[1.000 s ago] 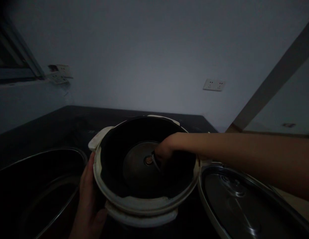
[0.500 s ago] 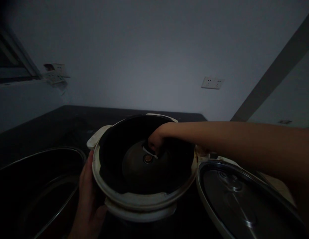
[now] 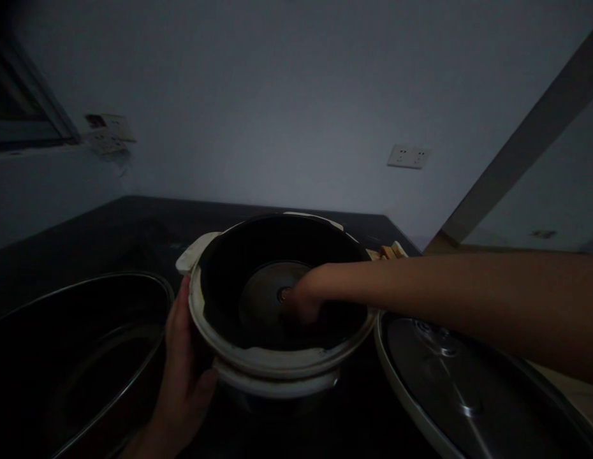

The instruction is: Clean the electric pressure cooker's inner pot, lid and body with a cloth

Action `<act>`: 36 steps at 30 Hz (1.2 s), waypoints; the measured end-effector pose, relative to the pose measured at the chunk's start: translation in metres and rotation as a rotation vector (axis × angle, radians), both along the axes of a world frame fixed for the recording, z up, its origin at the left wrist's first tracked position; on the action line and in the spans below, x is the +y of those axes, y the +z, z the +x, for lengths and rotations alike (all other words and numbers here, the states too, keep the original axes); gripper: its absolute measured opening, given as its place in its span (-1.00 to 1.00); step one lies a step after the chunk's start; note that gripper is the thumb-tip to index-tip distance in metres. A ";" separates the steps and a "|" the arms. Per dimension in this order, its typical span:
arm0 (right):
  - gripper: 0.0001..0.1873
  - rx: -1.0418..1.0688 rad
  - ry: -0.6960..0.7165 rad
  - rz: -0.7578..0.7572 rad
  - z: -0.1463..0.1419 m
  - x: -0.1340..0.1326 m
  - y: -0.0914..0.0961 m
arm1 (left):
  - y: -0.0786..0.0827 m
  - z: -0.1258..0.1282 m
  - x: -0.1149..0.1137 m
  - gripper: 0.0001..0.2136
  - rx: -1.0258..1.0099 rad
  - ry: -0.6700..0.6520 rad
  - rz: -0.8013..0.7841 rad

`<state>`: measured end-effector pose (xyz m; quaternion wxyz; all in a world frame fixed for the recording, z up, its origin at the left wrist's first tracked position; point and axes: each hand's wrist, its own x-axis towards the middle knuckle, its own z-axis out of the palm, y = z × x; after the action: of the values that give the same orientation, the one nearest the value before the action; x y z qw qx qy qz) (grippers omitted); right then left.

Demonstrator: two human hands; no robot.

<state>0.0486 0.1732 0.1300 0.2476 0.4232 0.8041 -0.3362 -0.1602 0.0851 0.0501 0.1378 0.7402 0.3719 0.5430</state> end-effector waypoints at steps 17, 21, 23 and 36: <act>-0.72 -0.065 0.116 0.211 -0.044 0.038 0.014 | 0.002 0.001 -0.001 -0.23 -0.035 -0.038 -0.037; -0.73 -0.080 0.044 0.232 -0.028 0.055 0.014 | 0.002 0.000 -0.003 -0.23 -0.047 -0.045 -0.059; -0.79 -0.054 0.032 0.231 -0.022 0.058 0.015 | 0.002 0.000 -0.003 -0.23 -0.048 -0.047 -0.065; -0.90 0.132 0.287 0.205 -0.031 0.023 0.009 | -0.002 0.001 -0.002 -0.23 -0.070 -0.089 -0.067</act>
<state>0.0180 0.1964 0.1395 0.1954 0.3043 0.9006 -0.2410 -0.1589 0.0836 0.0482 0.1994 0.7315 0.3516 0.5492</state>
